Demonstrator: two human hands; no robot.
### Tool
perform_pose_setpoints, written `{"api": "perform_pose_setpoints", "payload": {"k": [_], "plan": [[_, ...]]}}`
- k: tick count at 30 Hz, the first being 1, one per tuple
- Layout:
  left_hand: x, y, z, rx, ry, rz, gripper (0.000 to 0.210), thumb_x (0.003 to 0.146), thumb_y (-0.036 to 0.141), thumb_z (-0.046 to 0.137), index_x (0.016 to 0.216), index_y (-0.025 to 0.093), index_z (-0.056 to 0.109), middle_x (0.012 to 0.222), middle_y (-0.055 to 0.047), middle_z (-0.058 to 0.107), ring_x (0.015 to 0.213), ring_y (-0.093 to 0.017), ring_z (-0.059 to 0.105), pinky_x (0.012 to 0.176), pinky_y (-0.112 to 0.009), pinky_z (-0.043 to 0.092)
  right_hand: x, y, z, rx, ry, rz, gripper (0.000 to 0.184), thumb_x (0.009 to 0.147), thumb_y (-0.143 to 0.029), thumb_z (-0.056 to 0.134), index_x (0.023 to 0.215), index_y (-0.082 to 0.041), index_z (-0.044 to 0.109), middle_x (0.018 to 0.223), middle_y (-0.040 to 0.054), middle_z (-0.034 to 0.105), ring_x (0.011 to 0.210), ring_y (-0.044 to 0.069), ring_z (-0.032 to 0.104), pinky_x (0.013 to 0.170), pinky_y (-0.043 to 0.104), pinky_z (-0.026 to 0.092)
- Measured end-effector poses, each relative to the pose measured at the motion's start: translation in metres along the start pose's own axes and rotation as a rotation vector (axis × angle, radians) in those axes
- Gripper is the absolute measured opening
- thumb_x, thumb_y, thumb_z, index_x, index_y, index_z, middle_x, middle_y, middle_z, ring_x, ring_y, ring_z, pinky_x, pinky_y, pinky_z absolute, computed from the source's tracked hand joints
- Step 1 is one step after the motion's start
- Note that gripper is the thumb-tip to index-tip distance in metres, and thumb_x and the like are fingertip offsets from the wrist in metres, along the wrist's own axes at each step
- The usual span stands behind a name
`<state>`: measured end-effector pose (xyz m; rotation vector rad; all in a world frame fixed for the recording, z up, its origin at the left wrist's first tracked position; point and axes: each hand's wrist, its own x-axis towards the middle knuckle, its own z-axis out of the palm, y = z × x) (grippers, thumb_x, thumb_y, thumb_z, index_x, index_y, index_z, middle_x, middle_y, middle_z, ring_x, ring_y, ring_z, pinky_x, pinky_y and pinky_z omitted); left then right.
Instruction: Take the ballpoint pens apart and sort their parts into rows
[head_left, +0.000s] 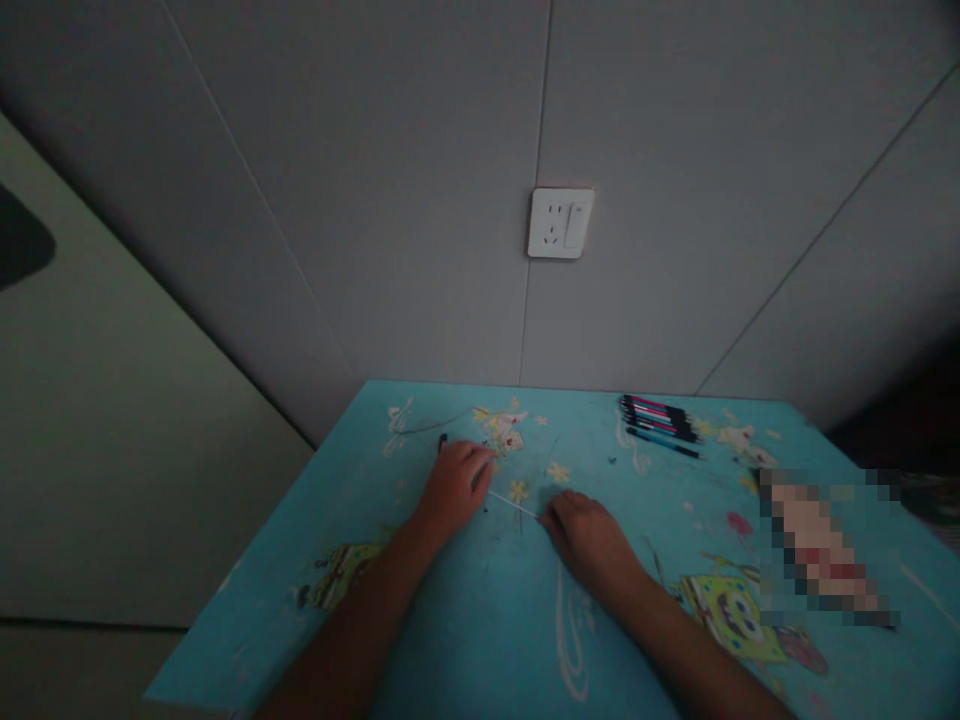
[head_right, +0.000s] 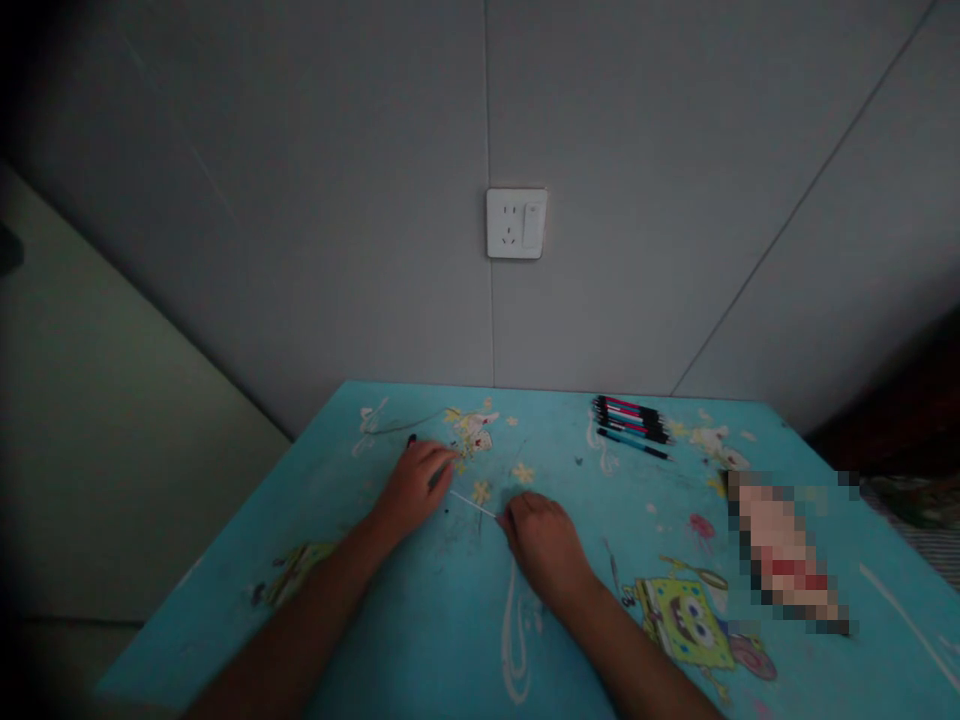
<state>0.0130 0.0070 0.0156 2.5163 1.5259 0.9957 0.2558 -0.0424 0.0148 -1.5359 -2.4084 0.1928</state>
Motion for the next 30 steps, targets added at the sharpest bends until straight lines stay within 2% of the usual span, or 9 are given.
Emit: {"api": "perform_pose_setpoints", "payload": {"k": [6, 9, 11, 14, 16, 19, 23, 27, 30], "plan": [[-0.005, 0.037, 0.003, -0.059, -0.269, 0.225, 0.017, 0.093, 0.028, 0.058, 0.107, 0.022, 0.067, 0.1, -0.005, 0.062, 0.099, -0.022, 0.054, 0.091, -0.039, 0.043, 0.003, -0.006, -0.004, 0.036, 0.001, 0.043, 0.017, 0.096, -0.031, 0.051, 0.089, -0.02, 0.061, 0.087, 0.0056, 0.063, 0.08, 0.02, 0.06, 0.076, 0.03, 0.042], [-0.006, 0.042, 0.005, -0.037, -0.34, 0.272, 0.014, 0.094, 0.028, 0.058, 0.101, 0.022, 0.067, 0.099, -0.004, 0.061, 0.097, -0.02, 0.055, 0.089, -0.037, 0.043, -0.002, -0.003, -0.02, 0.097, -0.037, 0.054, 0.02, 0.097, -0.036, 0.05, 0.092, -0.019, 0.06, 0.089, 0.0059, 0.063, 0.081, 0.019, 0.059, 0.075, 0.029, 0.041], [-0.007, 0.041, 0.008, -0.007, -0.355, 0.269, 0.012, 0.095, 0.027, 0.057, 0.099, 0.021, 0.067, 0.097, -0.004, 0.061, 0.094, -0.019, 0.056, 0.085, -0.035, 0.044, -0.01, 0.006, -0.037, 0.176, -0.134, 0.055, 0.023, 0.093, -0.042, 0.055, 0.093, -0.02, 0.061, 0.089, 0.0049, 0.063, 0.08, 0.019, 0.058, 0.071, 0.028, 0.04], [-0.008, 0.038, 0.014, 0.041, -0.369, 0.266, 0.009, 0.094, 0.024, 0.058, 0.095, 0.019, 0.066, 0.095, -0.003, 0.061, 0.09, -0.018, 0.057, 0.081, -0.032, 0.045, -0.022, 0.021, -0.06, 0.311, -0.356, 0.017, 0.029, 0.077, -0.045, 0.074, 0.094, -0.023, 0.063, 0.094, 0.0018, 0.063, 0.084, 0.019, 0.059, 0.071, 0.026, 0.04], [-0.009, 0.037, 0.017, 0.065, -0.377, 0.268, 0.007, 0.094, 0.023, 0.059, 0.094, 0.019, 0.064, 0.094, -0.003, 0.061, 0.089, -0.018, 0.057, 0.081, -0.031, 0.046, -0.027, 0.026, -0.068, 0.333, -0.406, -0.002, 0.033, 0.069, -0.041, 0.08, 0.094, -0.024, 0.065, 0.097, 0.0008, 0.063, 0.089, 0.019, 0.058, 0.074, 0.026, 0.04], [-0.008, 0.033, 0.016, 0.087, -0.367, 0.246, 0.007, 0.095, 0.023, 0.057, 0.095, 0.019, 0.062, 0.094, -0.002, 0.061, 0.087, -0.018, 0.057, 0.08, -0.032, 0.047, -0.027, 0.024, -0.069, 0.269, -0.374, -0.005, 0.029, 0.067, -0.038, 0.081, 0.087, -0.023, 0.066, 0.092, 0.0015, 0.062, 0.088, 0.02, 0.057, 0.076, 0.028, 0.039], [-0.005, 0.023, 0.009, 0.052, -0.297, 0.149, 0.011, 0.098, 0.022, 0.05, 0.099, 0.019, 0.06, 0.101, -0.004, 0.061, 0.093, -0.018, 0.058, 0.084, -0.033, 0.048, -0.022, 0.02, -0.066, 0.272, -0.346, -0.034, 0.01, 0.08, -0.028, 0.066, 0.088, -0.023, 0.068, 0.088, 0.0024, 0.063, 0.085, 0.019, 0.058, 0.076, 0.028, 0.04], [-0.003, 0.012, 0.007, -0.018, -0.21, 0.058, 0.017, 0.101, 0.024, 0.042, 0.102, 0.018, 0.058, 0.097, -0.004, 0.063, 0.092, -0.018, 0.061, 0.085, -0.034, 0.05, -0.018, 0.018, -0.062, 0.294, -0.316, -0.042, 0.012, 0.081, -0.019, 0.059, 0.088, -0.021, 0.067, 0.087, 0.0034, 0.063, 0.081, 0.018, 0.059, 0.074, 0.027, 0.04], [-0.003, 0.011, 0.006, -0.071, -0.146, 0.054, 0.022, 0.102, 0.023, 0.039, 0.116, 0.019, 0.056, 0.104, -0.006, 0.063, 0.099, -0.018, 0.061, 0.09, -0.036, 0.051, -0.016, 0.018, -0.055, 0.312, -0.258, -0.021, 0.011, 0.084, -0.021, 0.056, 0.09, -0.02, 0.066, 0.089, 0.0045, 0.064, 0.08, 0.018, 0.059, 0.074, 0.027, 0.04]]}}
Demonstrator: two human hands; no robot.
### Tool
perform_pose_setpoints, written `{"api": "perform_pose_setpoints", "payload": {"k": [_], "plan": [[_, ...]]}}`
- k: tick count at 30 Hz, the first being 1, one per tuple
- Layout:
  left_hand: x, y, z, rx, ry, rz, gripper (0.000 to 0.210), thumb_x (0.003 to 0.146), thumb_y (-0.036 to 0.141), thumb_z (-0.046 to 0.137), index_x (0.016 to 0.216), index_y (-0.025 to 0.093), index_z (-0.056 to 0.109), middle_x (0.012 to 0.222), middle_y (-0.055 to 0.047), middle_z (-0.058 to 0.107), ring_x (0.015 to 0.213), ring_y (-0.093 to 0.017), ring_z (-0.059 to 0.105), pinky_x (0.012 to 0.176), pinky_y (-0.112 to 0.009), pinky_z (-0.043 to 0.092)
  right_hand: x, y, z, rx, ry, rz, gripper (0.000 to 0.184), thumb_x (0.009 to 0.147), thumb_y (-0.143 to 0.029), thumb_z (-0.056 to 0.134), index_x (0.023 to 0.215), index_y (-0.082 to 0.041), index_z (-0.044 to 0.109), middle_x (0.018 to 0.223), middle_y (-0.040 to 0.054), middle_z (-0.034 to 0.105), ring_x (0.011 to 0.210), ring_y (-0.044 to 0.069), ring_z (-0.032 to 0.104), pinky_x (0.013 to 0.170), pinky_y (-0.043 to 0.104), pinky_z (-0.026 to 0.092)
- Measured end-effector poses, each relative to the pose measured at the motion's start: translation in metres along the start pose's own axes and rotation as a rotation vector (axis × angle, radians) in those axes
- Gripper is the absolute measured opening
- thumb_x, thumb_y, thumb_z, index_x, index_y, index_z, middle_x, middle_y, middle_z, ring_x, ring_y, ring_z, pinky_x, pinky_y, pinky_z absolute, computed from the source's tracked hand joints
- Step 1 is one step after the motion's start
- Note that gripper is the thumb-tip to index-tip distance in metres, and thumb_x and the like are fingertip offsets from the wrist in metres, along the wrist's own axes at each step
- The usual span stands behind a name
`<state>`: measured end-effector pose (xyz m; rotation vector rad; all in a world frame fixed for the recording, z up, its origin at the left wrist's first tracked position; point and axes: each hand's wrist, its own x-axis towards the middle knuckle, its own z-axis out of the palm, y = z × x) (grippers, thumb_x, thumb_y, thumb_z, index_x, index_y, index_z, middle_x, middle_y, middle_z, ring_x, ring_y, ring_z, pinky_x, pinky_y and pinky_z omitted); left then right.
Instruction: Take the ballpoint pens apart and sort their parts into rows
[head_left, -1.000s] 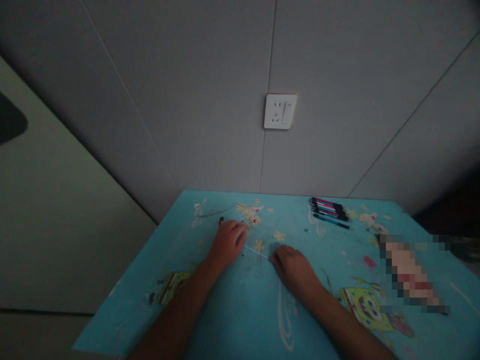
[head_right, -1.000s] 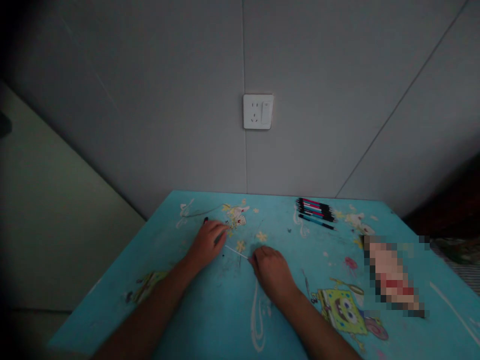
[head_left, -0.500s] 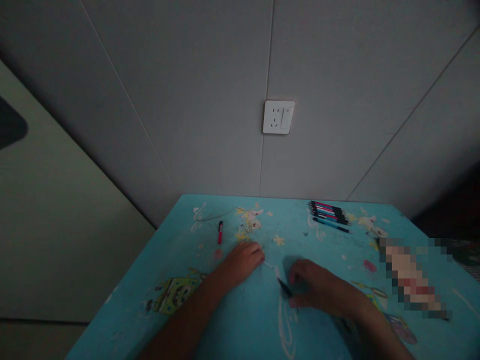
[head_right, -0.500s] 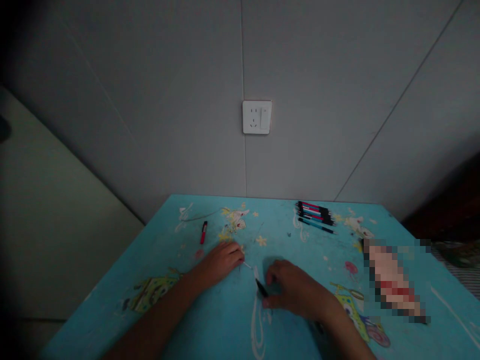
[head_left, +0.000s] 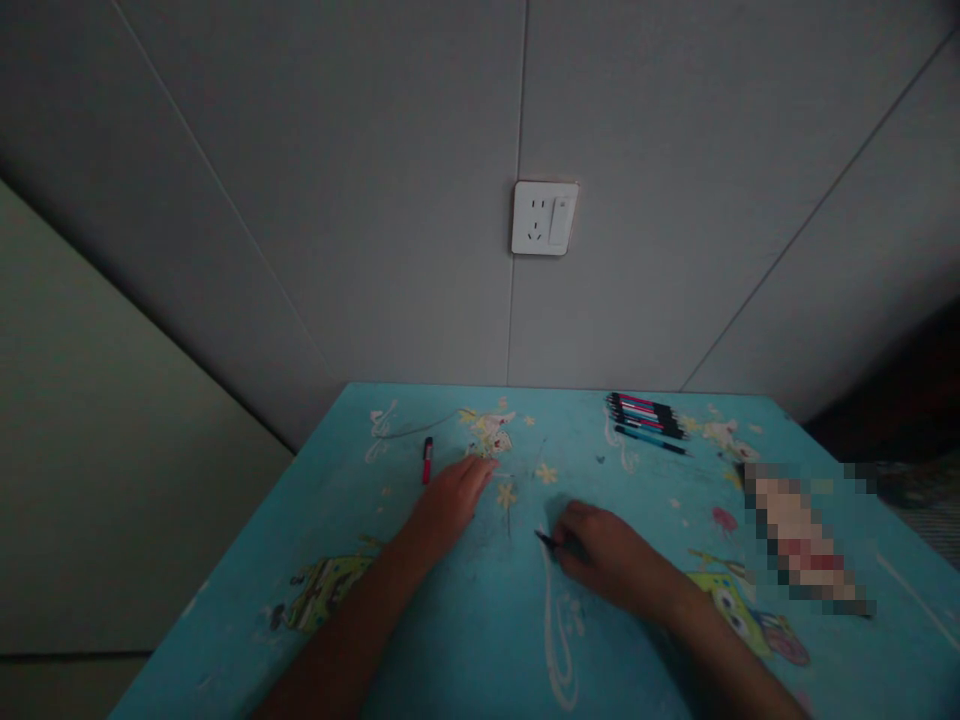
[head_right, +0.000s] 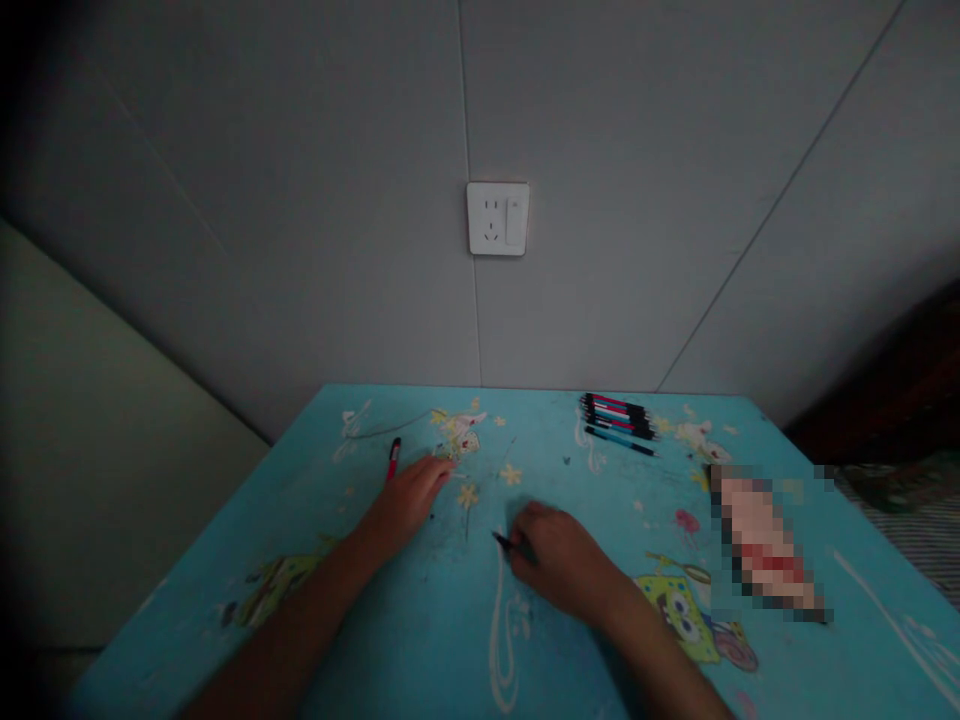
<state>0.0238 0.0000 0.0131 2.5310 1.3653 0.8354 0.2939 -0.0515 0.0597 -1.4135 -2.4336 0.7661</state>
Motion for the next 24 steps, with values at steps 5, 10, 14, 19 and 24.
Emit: {"api": "perform_pose_setpoints", "payload": {"k": [5, 10, 14, 19, 24], "plan": [[-0.001, 0.014, -0.003, -0.061, -0.054, 0.072, 0.023, 0.1, 0.02, 0.042, 0.116, 0.02, 0.06, 0.111, -0.007, 0.061, 0.105, -0.018, 0.058, 0.095, -0.036, 0.049, 0.006, 0.007, 0.003, 0.101, 0.027, 0.073, 0.012, 0.092, -0.025, 0.05, 0.09, -0.021, 0.062, 0.08, 0.0021, 0.065, 0.071, 0.016, 0.059, 0.065, 0.025, 0.04], [-0.002, 0.025, 0.0, -0.12, -0.18, 0.173, 0.023, 0.098, 0.02, 0.047, 0.114, 0.019, 0.063, 0.108, -0.007, 0.062, 0.103, -0.019, 0.058, 0.093, -0.035, 0.049, 0.009, 0.01, 0.001, 0.114, 0.108, 0.085, 0.011, 0.093, -0.027, 0.049, 0.093, -0.021, 0.058, 0.08, 0.002, 0.065, 0.071, 0.017, 0.06, 0.065, 0.025, 0.04], [-0.002, 0.03, 0.0, -0.135, -0.23, 0.22, 0.023, 0.097, 0.018, 0.049, 0.116, 0.02, 0.063, 0.109, -0.007, 0.063, 0.104, -0.02, 0.058, 0.095, -0.037, 0.048, 0.013, 0.01, 0.008, 0.11, 0.167, 0.078, 0.011, 0.094, -0.027, 0.049, 0.097, -0.021, 0.058, 0.084, 0.0028, 0.066, 0.074, 0.017, 0.061, 0.067, 0.026, 0.042], [-0.003, 0.031, 0.003, -0.17, -0.204, 0.157, 0.029, 0.097, 0.026, 0.052, 0.125, 0.022, 0.057, 0.116, -0.007, 0.062, 0.109, -0.021, 0.057, 0.098, -0.039, 0.048, 0.02, 0.007, 0.016, 0.142, 0.268, -0.024, 0.015, 0.095, -0.024, 0.049, 0.102, -0.021, 0.062, 0.095, 0.0052, 0.063, 0.087, 0.018, 0.062, 0.08, 0.029, 0.047], [-0.004, 0.03, 0.012, -0.237, -0.157, 0.1, 0.027, 0.097, 0.031, 0.053, 0.121, 0.021, 0.059, 0.11, -0.006, 0.065, 0.104, -0.019, 0.059, 0.095, -0.036, 0.049, 0.022, -0.002, 0.018, 0.244, 0.354, -0.133, 0.02, 0.098, -0.023, 0.047, 0.109, -0.023, 0.064, 0.103, 0.0063, 0.061, 0.096, 0.018, 0.06, 0.088, 0.032, 0.048]]}}
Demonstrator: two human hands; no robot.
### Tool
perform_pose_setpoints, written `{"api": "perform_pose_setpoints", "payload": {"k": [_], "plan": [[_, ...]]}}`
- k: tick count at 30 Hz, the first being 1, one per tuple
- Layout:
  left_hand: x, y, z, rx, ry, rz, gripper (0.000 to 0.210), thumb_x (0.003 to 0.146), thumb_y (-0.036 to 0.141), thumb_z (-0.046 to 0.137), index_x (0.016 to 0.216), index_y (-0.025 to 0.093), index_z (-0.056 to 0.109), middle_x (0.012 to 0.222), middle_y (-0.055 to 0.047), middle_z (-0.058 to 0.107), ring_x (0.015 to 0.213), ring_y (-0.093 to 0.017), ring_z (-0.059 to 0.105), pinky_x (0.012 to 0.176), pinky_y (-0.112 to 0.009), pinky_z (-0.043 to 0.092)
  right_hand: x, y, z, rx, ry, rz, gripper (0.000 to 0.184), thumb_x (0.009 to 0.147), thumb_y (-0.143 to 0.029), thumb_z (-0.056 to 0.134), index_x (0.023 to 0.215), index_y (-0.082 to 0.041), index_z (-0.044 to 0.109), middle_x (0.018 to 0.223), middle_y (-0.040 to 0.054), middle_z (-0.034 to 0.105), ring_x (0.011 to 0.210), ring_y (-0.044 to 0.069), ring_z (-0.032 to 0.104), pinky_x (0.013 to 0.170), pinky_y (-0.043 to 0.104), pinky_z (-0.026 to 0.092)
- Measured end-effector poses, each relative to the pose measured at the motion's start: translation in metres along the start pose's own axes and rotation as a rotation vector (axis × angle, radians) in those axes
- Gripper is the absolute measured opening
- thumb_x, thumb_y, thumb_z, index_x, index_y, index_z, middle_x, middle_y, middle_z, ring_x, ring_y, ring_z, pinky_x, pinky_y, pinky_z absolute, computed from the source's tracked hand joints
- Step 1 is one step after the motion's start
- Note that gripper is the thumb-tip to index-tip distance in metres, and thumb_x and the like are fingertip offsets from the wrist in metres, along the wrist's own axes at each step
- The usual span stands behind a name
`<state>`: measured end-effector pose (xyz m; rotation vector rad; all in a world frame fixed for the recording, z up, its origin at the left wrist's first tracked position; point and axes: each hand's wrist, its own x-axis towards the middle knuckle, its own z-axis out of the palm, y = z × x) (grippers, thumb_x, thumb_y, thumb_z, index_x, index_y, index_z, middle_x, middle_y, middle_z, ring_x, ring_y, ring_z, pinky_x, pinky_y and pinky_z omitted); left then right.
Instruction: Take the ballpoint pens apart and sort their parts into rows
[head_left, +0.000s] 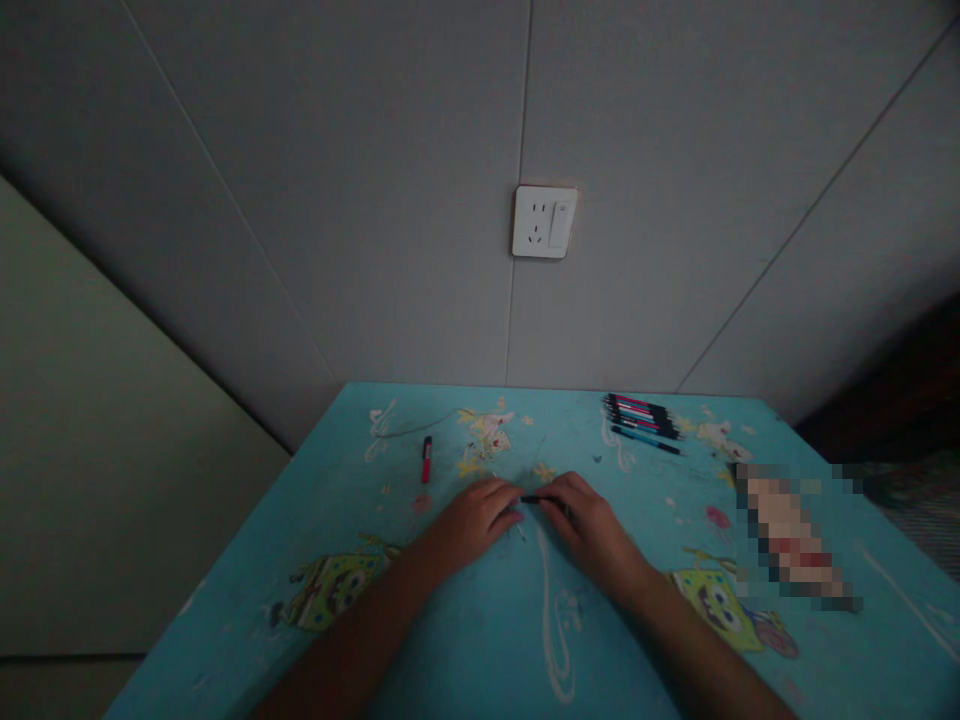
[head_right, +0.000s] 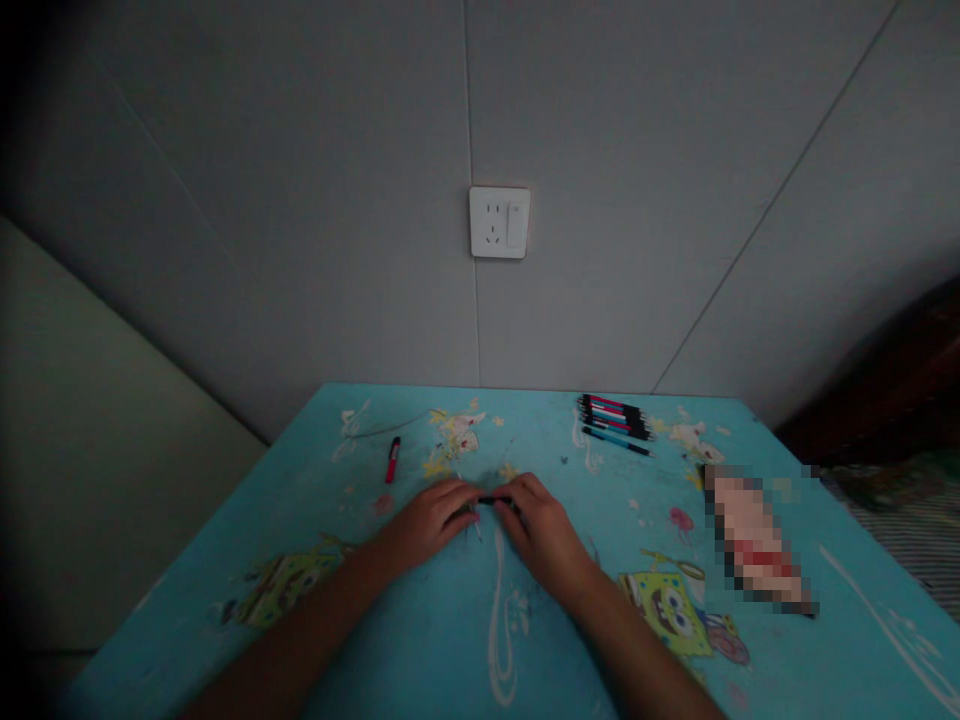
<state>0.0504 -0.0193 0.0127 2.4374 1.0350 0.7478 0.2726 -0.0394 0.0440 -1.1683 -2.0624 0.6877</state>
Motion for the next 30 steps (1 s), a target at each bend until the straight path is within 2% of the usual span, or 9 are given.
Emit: {"api": "perform_pose_setpoints", "payload": {"k": [3, 12, 19, 23, 30], "plan": [[0.001, -0.001, 0.004, 0.01, -0.006, 0.005, 0.021, 0.099, 0.03, 0.049, 0.111, 0.02, 0.064, 0.099, -0.005, 0.067, 0.096, -0.018, 0.061, 0.089, -0.034, 0.05, -0.001, -0.002, 0.003, 0.039, 0.031, -0.021, 0.02, 0.097, -0.024, 0.05, 0.111, -0.023, 0.064, 0.102, 0.0063, 0.061, 0.094, 0.019, 0.06, 0.086, 0.033, 0.049], [0.001, 0.001, 0.003, 0.056, 0.015, 0.008, 0.02, 0.099, 0.031, 0.05, 0.101, 0.019, 0.065, 0.089, -0.004, 0.065, 0.087, -0.017, 0.061, 0.081, -0.031, 0.05, -0.001, 0.0, 0.006, 0.09, 0.121, -0.06, 0.02, 0.096, -0.028, 0.053, 0.112, -0.023, 0.063, 0.103, 0.0075, 0.062, 0.087, 0.018, 0.06, 0.083, 0.033, 0.051], [0.001, 0.004, -0.004, 0.108, 0.024, 0.047, 0.02, 0.099, 0.029, 0.048, 0.103, 0.019, 0.065, 0.092, -0.006, 0.067, 0.089, -0.019, 0.062, 0.084, -0.034, 0.049, 0.002, 0.008, -0.007, -0.065, 0.267, 0.048, 0.019, 0.096, -0.032, 0.051, 0.103, -0.022, 0.066, 0.101, 0.0091, 0.063, 0.088, 0.021, 0.06, 0.08, 0.033, 0.051], [0.001, 0.004, -0.005, 0.141, 0.003, 0.054, 0.019, 0.098, 0.03, 0.051, 0.1, 0.019, 0.065, 0.091, -0.005, 0.067, 0.088, -0.019, 0.061, 0.083, -0.033, 0.049, 0.004, 0.019, -0.006, -0.166, 0.248, 0.082, 0.018, 0.095, -0.029, 0.05, 0.099, -0.021, 0.066, 0.099, 0.0083, 0.064, 0.093, 0.022, 0.06, 0.087, 0.035, 0.048], [0.001, 0.0, -0.004, 0.188, 0.015, 0.045, 0.018, 0.097, 0.031, 0.052, 0.097, 0.019, 0.065, 0.089, -0.005, 0.066, 0.087, -0.019, 0.061, 0.081, -0.034, 0.049, 0.004, 0.025, 0.004, -0.314, 0.105, 0.138, 0.018, 0.093, -0.027, 0.052, 0.101, -0.02, 0.066, 0.098, 0.0067, 0.066, 0.094, 0.021, 0.06, 0.09, 0.034, 0.045]]}}
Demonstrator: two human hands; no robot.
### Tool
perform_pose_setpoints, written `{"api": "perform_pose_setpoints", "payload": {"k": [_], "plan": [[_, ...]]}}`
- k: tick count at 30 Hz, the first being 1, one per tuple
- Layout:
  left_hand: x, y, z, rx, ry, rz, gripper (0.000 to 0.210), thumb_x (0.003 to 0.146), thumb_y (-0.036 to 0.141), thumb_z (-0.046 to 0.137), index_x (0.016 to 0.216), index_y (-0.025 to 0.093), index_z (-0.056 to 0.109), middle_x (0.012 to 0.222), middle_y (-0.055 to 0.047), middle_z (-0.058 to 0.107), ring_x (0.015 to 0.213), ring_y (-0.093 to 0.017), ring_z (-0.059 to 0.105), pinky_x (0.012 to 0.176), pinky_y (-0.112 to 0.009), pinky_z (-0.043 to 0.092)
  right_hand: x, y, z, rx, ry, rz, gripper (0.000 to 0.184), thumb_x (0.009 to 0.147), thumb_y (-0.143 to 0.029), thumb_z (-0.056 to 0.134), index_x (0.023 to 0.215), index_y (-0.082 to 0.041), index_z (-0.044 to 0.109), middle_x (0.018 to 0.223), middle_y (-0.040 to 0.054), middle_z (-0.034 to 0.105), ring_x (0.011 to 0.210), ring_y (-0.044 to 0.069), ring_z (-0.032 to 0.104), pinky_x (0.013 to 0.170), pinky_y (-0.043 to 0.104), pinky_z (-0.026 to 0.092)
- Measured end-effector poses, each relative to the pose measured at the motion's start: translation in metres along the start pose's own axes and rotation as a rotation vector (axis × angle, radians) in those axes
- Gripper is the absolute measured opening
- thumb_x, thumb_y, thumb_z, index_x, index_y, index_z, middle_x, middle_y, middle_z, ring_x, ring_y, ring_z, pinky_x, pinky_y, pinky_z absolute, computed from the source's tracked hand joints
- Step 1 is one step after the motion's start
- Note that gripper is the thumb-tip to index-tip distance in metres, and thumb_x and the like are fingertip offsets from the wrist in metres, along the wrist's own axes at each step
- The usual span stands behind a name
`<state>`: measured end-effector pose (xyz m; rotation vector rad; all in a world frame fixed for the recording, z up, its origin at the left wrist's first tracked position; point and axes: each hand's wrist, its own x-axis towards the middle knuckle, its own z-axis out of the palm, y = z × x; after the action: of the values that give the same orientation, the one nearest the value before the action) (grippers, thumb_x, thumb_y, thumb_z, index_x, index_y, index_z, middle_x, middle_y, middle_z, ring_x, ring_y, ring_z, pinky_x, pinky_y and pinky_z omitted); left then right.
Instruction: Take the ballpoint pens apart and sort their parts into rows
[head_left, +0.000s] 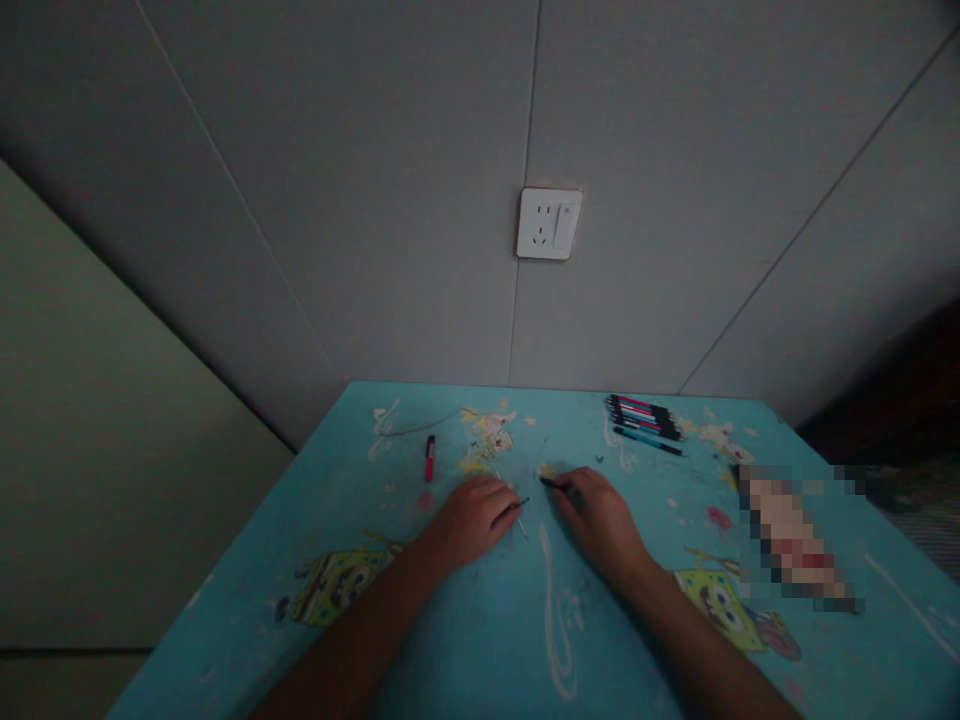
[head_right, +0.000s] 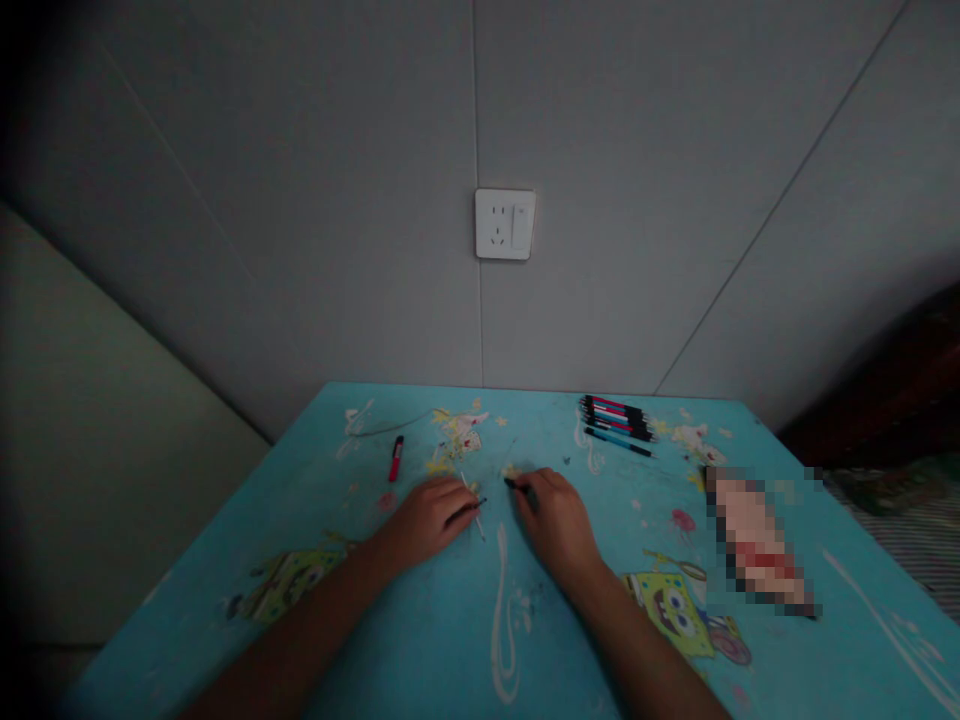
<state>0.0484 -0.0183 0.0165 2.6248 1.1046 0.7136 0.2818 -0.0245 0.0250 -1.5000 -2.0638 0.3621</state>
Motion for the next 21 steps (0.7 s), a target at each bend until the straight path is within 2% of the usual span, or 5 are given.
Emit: {"api": "perform_pose_setpoints", "payload": {"k": [5, 12, 21], "plan": [[0.0, -0.001, 0.0, 0.008, 0.021, -0.029, 0.017, 0.097, 0.029, 0.051, 0.098, 0.019, 0.065, 0.088, -0.005, 0.066, 0.086, -0.019, 0.061, 0.081, -0.034, 0.049, -0.002, -0.002, 0.003, -0.077, -0.058, 0.007, 0.022, 0.091, -0.03, 0.056, 0.109, -0.02, 0.064, 0.099, 0.0066, 0.065, 0.095, 0.022, 0.059, 0.089, 0.034, 0.044], [0.0, -0.003, 0.001, 0.017, -0.015, -0.021, 0.017, 0.097, 0.03, 0.053, 0.096, 0.019, 0.066, 0.088, -0.005, 0.066, 0.087, -0.019, 0.061, 0.082, -0.033, 0.049, -0.003, -0.011, 0.001, -0.104, -0.033, -0.06, 0.022, 0.094, -0.029, 0.053, 0.113, -0.022, 0.062, 0.105, 0.0074, 0.064, 0.1, 0.022, 0.058, 0.092, 0.034, 0.042], [0.002, 0.004, 0.0, 0.011, -0.002, -0.036, 0.014, 0.095, 0.028, 0.055, 0.095, 0.021, 0.067, 0.089, -0.004, 0.062, 0.09, -0.019, 0.057, 0.084, -0.035, 0.046, 0.003, -0.008, 0.007, -0.27, -0.071, 0.031, 0.029, 0.094, -0.022, 0.049, 0.121, -0.021, 0.06, 0.104, 0.0086, 0.066, 0.093, 0.021, 0.062, 0.086, 0.032, 0.041]]}}
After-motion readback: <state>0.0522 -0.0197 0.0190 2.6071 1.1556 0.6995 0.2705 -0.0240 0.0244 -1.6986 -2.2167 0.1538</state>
